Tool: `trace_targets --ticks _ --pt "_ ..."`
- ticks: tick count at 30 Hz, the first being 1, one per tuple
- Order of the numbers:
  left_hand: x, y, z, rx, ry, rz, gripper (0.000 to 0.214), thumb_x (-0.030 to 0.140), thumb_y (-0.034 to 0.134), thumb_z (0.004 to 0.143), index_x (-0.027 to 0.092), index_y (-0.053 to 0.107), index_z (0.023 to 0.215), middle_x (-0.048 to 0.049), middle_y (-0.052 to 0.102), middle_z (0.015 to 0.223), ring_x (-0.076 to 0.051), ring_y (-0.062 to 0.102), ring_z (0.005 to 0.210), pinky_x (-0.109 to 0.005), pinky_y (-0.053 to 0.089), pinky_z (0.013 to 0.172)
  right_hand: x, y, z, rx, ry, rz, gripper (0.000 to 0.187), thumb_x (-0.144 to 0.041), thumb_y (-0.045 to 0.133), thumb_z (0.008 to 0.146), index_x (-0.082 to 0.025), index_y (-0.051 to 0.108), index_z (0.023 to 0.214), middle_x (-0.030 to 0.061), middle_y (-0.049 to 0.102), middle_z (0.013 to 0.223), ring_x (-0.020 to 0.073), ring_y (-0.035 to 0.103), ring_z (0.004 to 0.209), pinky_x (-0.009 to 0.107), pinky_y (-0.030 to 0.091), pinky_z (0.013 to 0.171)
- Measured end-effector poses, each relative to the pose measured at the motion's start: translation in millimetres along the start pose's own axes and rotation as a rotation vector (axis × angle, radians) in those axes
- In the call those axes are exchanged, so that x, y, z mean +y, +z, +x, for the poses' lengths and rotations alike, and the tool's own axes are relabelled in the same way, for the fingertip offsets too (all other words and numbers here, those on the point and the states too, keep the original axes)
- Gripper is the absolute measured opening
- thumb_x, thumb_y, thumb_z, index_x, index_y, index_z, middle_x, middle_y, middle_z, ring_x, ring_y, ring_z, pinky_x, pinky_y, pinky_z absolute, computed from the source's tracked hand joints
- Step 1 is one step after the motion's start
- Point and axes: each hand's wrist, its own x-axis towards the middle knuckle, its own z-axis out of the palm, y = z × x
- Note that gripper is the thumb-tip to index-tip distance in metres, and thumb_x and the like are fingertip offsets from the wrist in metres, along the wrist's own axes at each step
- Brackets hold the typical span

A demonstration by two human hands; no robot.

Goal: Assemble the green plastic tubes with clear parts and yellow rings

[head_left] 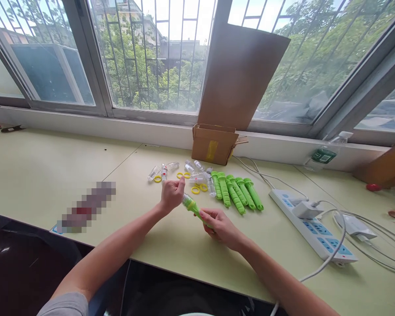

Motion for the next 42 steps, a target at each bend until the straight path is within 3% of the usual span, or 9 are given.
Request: trace_targets --ticks 5,8,11,14,18,21,29,37,42 --pt "10 -12.2 -3 0.019 0.223 -0.046 0.059 0.046 0.034 0.09 0.018 0.037 0.039 0.001 0.034 0.037 -0.008 0.029 0.038 -0.027 0.023 0.047 -5 -6 -5 -0.199 0.203 0.265 0.043 -0.06 0.052 0.081 -0.019 0.053 0.094 -0.01 0.032 0.051 0.0027 0.014 0.038 0.016 0.008 0.035" --pt "8 -14.4 0 -0.01 0.268 -0.01 0.059 0.046 0.032 0.091 0.018 0.039 0.04 0.0001 0.038 0.039 -0.009 0.032 0.039 -0.027 0.023 0.047 -3 -6 -2 -0.204 0.208 0.229 0.045 -0.061 0.049 0.082 -0.019 0.053 0.097 -0.0097 0.034 0.051 0.003 0.015 0.036 0.016 0.011 0.035" --pt "5 -9.9 5 -0.027 0.189 0.073 0.059 0.047 0.032 0.091 0.018 0.039 0.04 0.001 0.037 0.038 -0.009 0.03 0.038 -0.027 0.021 0.047 4 -4 3 -0.028 0.046 -0.089 0.048 -0.061 0.038 0.086 -0.018 0.056 0.094 -0.0068 0.039 0.05 0.0061 0.026 0.036 0.019 0.02 0.036" --pt "3 -2.1 6 -0.021 0.08 0.142 0.059 0.05 0.036 0.089 0.017 0.033 0.04 0.0028 0.028 0.037 -0.008 0.024 0.038 -0.027 0.016 0.046 11 -3 7 0.287 -0.273 -0.63 0.043 -0.051 0.034 0.092 -0.017 0.061 0.089 0.0025 0.056 0.063 0.013 0.048 0.053 0.024 0.033 0.05" --pt "3 5.9 2 -0.026 -0.012 0.149 0.061 0.054 0.036 0.088 0.018 0.028 0.039 0.0033 0.024 0.037 -0.008 0.023 0.037 -0.027 0.014 0.044 16 -5 7 0.399 -0.38 -1.032 0.039 -0.041 0.031 0.094 -0.018 0.06 0.107 0.0084 0.066 0.083 0.0179 0.056 0.065 0.027 0.033 0.055" --pt "2 5.9 0 -0.046 0.018 0.13 0.062 0.053 0.034 0.089 0.018 0.029 0.037 0.0028 0.026 0.035 -0.008 0.024 0.036 -0.027 0.017 0.044 13 -2 4 0.332 -0.307 -0.981 0.035 -0.04 0.032 0.094 -0.018 0.059 0.099 0.0036 0.06 0.068 0.0156 0.05 0.056 0.026 0.031 0.052" --pt "0 -6.8 -5 -0.068 0.292 0.079 0.061 0.045 0.025 0.093 0.018 0.037 0.04 -0.0006 0.038 0.039 -0.009 0.032 0.038 -0.027 0.023 0.047 4 -3 1 0.039 -0.154 -0.351 0.039 -0.053 0.035 0.091 -0.019 0.049 0.077 -0.0051 0.037 0.054 0.0098 0.033 0.047 0.023 0.028 0.045" --pt "2 -11.9 2 -0.175 0.448 0.326 0.054 0.036 0.025 0.094 0.017 0.039 0.046 -0.0003 0.041 0.044 -0.009 0.028 0.04 -0.026 0.016 0.048 8 -7 3 0.238 -0.351 -0.75 0.036 -0.044 0.036 0.092 -0.019 0.062 0.097 0.0027 0.061 0.066 0.0166 0.051 0.058 0.026 0.037 0.054" --pt "16 -21.3 3 -0.38 0.458 0.573 0.049 0.04 0.032 0.094 0.017 0.048 0.054 -0.0015 0.047 0.049 -0.011 0.036 0.042 -0.027 0.015 0.048 10 -11 3 0.247 -0.366 -0.905 0.035 -0.038 0.035 0.093 -0.02 0.063 0.103 0.0043 0.066 0.069 0.0184 0.058 0.061 0.026 0.039 0.056"
